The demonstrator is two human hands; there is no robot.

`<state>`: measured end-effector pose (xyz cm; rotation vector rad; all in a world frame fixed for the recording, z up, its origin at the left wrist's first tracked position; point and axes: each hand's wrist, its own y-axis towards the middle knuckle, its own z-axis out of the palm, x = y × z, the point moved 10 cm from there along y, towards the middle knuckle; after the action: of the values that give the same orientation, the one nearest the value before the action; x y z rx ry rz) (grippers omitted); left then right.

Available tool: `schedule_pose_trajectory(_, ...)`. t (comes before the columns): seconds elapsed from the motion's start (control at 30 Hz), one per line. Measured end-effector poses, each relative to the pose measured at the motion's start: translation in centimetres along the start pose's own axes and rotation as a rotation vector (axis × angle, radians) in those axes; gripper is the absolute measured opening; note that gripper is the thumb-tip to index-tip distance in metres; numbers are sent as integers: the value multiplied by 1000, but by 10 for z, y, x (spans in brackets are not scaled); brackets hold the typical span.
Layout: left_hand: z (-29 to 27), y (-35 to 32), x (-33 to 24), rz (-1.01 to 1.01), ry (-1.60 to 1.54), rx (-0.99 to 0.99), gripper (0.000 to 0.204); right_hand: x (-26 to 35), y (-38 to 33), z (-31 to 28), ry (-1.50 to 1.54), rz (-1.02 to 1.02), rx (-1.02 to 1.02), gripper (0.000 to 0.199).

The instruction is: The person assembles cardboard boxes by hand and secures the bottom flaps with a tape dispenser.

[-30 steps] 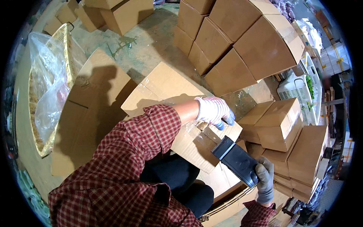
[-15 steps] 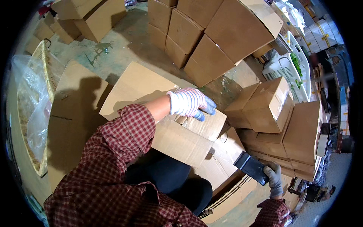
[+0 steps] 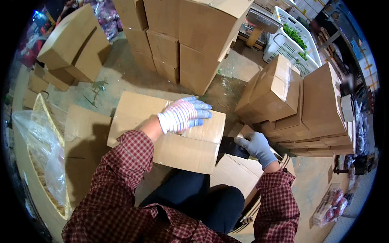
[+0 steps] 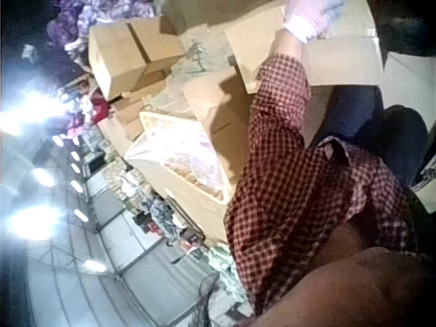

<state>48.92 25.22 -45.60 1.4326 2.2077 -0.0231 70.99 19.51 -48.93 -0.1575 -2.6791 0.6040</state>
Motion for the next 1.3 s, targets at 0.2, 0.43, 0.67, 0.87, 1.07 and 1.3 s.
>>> schedule_pose_trajectory(0.2,-10,-49,-13,-115,395,307,62,2,-1,2,4,23,8,64)
schedule_pose_trajectory(0.43,3,-59,-32,-142,370,358,77,9,-4,5,67,28,29,59)
schedule_pose_trajectory(0.67,6,-42,-52,-53,385,321,73,3,1,2,19,-11,8,62)
schedule_pose_trajectory(0.87,27,-7,-94,93,322,329,51,-2,4,4,104,57,44,66)
schedule_pose_trajectory(1.07,42,12,-125,155,284,199,42,-37,16,27,398,159,76,64)
schedule_pose_trajectory(1.3,109,30,-153,-9,662,1146,42,-59,10,62,363,-170,-102,22)
